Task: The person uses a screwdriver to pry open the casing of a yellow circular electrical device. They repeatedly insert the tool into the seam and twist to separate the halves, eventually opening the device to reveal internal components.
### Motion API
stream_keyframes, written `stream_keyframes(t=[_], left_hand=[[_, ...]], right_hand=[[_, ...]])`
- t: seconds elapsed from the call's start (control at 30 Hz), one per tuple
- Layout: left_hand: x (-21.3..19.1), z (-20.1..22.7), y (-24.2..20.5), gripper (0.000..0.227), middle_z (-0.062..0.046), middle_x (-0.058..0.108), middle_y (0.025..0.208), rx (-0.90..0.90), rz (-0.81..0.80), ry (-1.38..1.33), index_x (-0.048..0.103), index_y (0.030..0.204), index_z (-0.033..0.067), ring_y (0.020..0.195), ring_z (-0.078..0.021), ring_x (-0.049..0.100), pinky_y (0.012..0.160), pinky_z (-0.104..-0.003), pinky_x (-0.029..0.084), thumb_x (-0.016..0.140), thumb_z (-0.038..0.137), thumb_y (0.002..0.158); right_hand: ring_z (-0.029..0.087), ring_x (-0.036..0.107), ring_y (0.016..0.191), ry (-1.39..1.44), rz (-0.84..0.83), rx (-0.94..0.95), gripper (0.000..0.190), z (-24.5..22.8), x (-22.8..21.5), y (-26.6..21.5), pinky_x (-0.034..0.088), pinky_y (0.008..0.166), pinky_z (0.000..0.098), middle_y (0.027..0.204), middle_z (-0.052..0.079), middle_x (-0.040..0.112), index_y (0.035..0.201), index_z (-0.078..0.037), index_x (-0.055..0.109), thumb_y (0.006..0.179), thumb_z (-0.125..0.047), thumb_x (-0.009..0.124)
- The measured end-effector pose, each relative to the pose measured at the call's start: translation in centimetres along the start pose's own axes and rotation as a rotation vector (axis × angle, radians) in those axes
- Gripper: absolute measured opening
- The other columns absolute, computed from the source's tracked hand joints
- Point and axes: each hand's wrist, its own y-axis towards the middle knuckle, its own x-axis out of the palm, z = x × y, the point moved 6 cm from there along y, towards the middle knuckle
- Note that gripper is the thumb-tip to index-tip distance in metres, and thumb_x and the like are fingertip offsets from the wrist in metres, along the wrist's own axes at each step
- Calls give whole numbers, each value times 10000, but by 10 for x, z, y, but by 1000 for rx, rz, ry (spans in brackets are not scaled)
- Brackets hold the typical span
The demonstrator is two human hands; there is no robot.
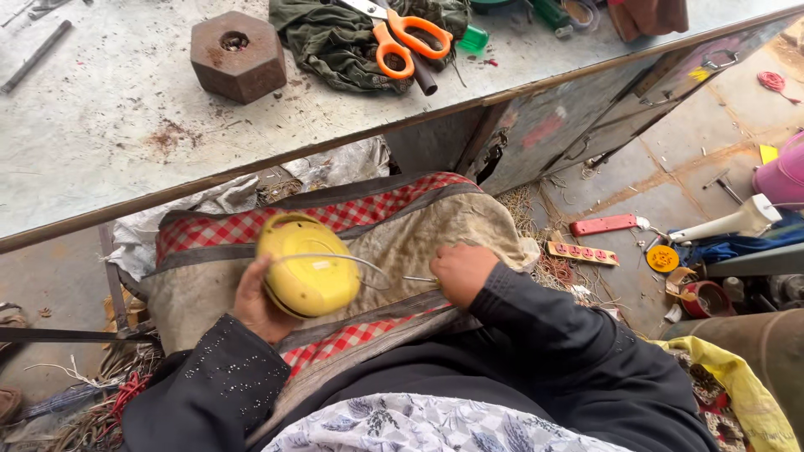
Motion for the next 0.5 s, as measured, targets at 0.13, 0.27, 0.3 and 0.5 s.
stream_keyframes(t=[0.13,0.27,0.3,0.5], left_hand=[[-16,-14,9,708,-148,627,1371,-104,118,190,473,1465,60,1251,-314,621,1080,-528,481,687,182,801],[-16,-24,16,684,-104,669,1283,-38,214,512,510,1402,64,1185,-244,648,1028,-456,516,748,85,760],[-15,-24,17,669,-104,679,1266,-9,221,580,525,1384,44,1174,-234,654,1022,-434,520,769,72,762],[-15,-24,16,661,-106,689,1269,19,155,730,539,1380,29,1175,-205,659,1018,-363,522,791,70,770]], right_hand=[[337,656,939,90,156,-23,195,11,-24,-6,547,776,456,959,110,642,900,-72,672,753,-200,691],[338,661,911,227,359,-86,208,-2,-39,-2,542,780,448,1010,125,619,1004,-64,631,851,-198,677],[336,662,905,276,400,-109,217,-6,-41,-1,542,785,446,1033,128,611,1048,-66,619,884,-199,673],[337,677,900,133,146,19,482,-5,-32,4,551,704,473,1022,106,604,1160,-96,599,754,-290,771]])
